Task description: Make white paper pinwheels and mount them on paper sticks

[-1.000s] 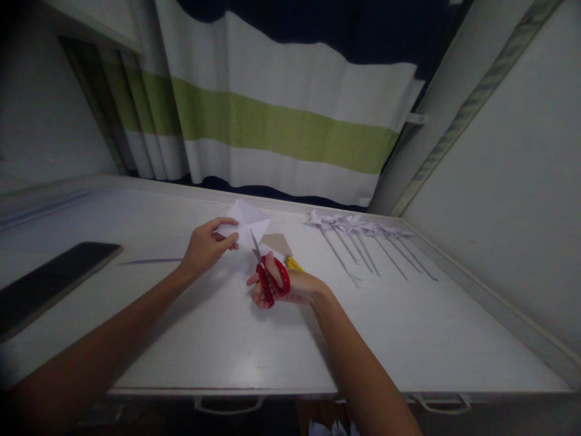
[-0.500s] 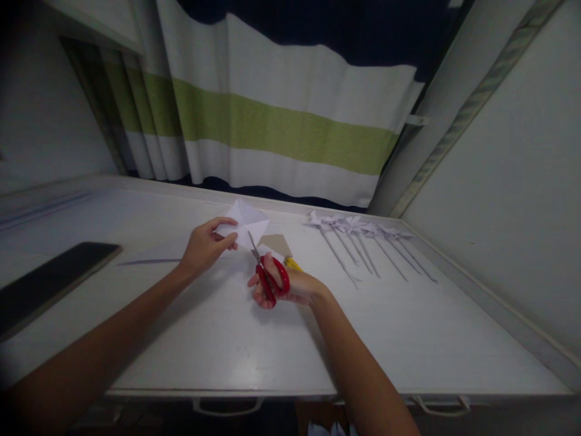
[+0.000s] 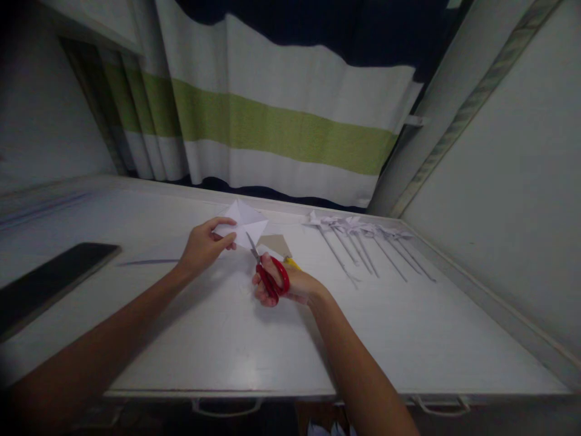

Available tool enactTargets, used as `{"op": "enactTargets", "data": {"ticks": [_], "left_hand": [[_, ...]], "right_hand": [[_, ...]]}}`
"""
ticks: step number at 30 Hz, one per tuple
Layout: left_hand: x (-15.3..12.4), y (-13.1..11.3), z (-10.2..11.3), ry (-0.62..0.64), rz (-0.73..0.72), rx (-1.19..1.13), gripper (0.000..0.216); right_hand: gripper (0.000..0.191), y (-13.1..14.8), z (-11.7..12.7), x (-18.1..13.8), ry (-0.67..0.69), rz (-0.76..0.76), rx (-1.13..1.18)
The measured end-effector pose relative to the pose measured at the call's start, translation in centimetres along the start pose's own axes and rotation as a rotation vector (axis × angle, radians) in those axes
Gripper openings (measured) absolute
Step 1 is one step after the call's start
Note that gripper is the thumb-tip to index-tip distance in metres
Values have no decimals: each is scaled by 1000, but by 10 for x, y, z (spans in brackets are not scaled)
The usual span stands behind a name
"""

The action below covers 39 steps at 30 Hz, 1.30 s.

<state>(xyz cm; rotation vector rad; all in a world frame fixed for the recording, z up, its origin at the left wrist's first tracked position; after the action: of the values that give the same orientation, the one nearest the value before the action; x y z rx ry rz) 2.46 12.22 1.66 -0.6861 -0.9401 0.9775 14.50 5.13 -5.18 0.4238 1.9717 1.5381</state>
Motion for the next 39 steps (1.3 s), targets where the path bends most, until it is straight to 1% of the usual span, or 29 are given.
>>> {"op": "enactTargets", "data": {"ticks": [5, 13, 17, 27, 33, 37, 39], "left_hand": [[1, 0, -1, 3, -8, -13, 27], [0, 1, -2, 12, -2, -14, 26], [1, 2, -2, 14, -3, -17, 26], [1, 2, -1, 2, 2, 0, 27], [0, 0, -1, -1, -9, 6, 28], [1, 1, 8, -32, 8, 61, 28], [1, 1, 17, -69, 16, 109, 27]], "right_hand": [[57, 0, 2, 1, -25, -5, -15], [48, 0, 8, 2, -55, 52, -29], [45, 1, 6, 2, -33, 61, -39], [44, 4, 7, 4, -47, 100, -39], [42, 4, 7, 3, -94, 68, -53], [42, 6, 8, -2, -83, 55, -73], [42, 11, 15, -7, -116, 56, -131]]}}
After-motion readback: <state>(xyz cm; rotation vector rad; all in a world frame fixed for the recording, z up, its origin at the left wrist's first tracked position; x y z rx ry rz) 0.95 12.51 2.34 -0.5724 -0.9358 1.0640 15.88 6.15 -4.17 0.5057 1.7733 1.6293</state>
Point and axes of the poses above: each hand's wrist, its own x-axis towards the middle knuckle, its own z-axis out of the back of the hand, y = z × x, the point moved 10 cm from there along x, towards the middle knuckle, and after that the axes turned 14 degrees about y, right-handed, at the moved point
